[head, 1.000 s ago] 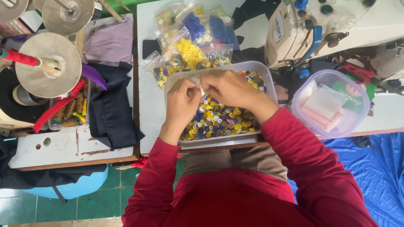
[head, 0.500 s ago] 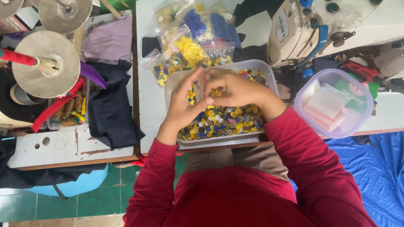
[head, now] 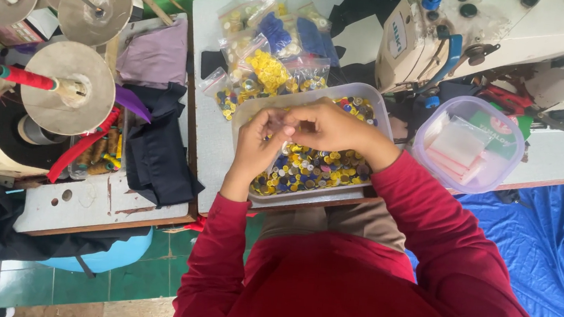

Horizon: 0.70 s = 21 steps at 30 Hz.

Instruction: Sorting and packaging small yellow and blue buttons from a large container into small plastic bags at a sewing workstation.

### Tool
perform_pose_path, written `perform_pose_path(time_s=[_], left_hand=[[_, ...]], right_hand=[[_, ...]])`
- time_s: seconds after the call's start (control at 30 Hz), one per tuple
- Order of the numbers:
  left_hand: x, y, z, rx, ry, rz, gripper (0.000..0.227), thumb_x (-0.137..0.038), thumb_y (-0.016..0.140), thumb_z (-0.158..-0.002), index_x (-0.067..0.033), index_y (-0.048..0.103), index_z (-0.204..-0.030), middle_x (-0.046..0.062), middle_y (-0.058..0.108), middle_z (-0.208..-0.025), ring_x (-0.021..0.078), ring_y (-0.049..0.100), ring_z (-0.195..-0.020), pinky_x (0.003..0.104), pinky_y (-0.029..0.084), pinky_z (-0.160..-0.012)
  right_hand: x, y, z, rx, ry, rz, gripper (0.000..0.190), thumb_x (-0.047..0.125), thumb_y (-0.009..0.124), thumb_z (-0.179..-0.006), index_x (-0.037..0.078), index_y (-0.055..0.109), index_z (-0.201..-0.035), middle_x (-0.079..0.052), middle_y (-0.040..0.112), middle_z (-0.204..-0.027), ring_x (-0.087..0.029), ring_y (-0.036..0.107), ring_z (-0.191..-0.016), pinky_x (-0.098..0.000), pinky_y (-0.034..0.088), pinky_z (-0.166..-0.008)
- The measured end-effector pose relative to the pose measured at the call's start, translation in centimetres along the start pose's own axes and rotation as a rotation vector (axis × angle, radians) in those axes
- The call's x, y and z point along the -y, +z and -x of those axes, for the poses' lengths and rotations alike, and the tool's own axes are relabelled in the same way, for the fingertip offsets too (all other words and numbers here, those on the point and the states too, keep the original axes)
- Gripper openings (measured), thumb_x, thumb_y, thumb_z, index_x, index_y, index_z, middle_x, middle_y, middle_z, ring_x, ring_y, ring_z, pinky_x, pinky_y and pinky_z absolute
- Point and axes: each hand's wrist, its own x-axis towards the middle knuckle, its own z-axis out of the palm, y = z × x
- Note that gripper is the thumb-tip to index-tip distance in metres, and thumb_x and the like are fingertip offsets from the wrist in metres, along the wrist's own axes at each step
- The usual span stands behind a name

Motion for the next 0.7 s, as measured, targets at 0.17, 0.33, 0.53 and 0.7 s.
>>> perform_pose_path(time_s=[0.17, 0.33, 0.53, 0.7], left_hand=[[-2.7, 0.3, 0.4, 0.049, -0.009, -0.071, 0.029, -0.028, 0.077, -0.094, -0.0026, 0.068, -0.104, 0.016, 0.070, -0.090, 0.0317, 0.073, -0.089, 0.042, 0.059, -0.078], [-2.8, -0.1, -0.2, 0.013, 0.038, -0.110, 0.031, -0.028, 0.077, -0.095, 0.0009, 0.067, -0.101, 0.018, 0.072, -0.093, 0.0330, 0.072, -0.095, 0.043, 0.056, -0.083], [-2.3, -0.6, 0.0, -0.133, 0.023, -0.082, 0.038, -0.028, 0.077, -0.096, -0.0038, 0.066, -0.122, 0.018, 0.071, -0.110, 0.0321, 0.068, -0.109, 0.046, 0.053, -0.095], [-2.8, -0.5, 0.2, -0.266, 0.079, -0.183, 0.050, -0.028, 0.080, -0.094, -0.0081, 0.061, -0.136, 0.014, 0.060, -0.125, 0.0300, 0.058, -0.122, 0.047, 0.045, -0.104]], right_hand=[[1.4, -0.8, -0.6, 0.096, -0.005, -0.025, 0.034, -0.003, 0.070, -0.086, -0.001, 0.070, -0.120, -0.022, 0.073, -0.081, -0.021, 0.061, -0.046, -0.0295, 0.046, -0.039], [2.5, -1.1, -0.8, 0.084, -0.015, -0.085, 0.046, -0.006, 0.069, -0.087, -0.002, 0.065, -0.133, -0.027, 0.072, -0.086, -0.023, 0.063, -0.051, -0.0314, 0.048, -0.043], [-1.2, -1.0, 0.1, -0.122, 0.122, -0.147, 0.028, -0.009, 0.063, -0.088, -0.002, 0.070, -0.114, -0.019, 0.071, -0.098, -0.025, 0.068, -0.079, -0.0292, 0.056, -0.060], [-2.3, 1.3, 0.6, 0.301, 0.463, 0.698, 0.011, 0.020, 0.074, -0.084, 0.020, 0.081, -0.092, -0.005, 0.076, -0.082, -0.028, 0.075, -0.075, -0.0406, 0.057, -0.066]])
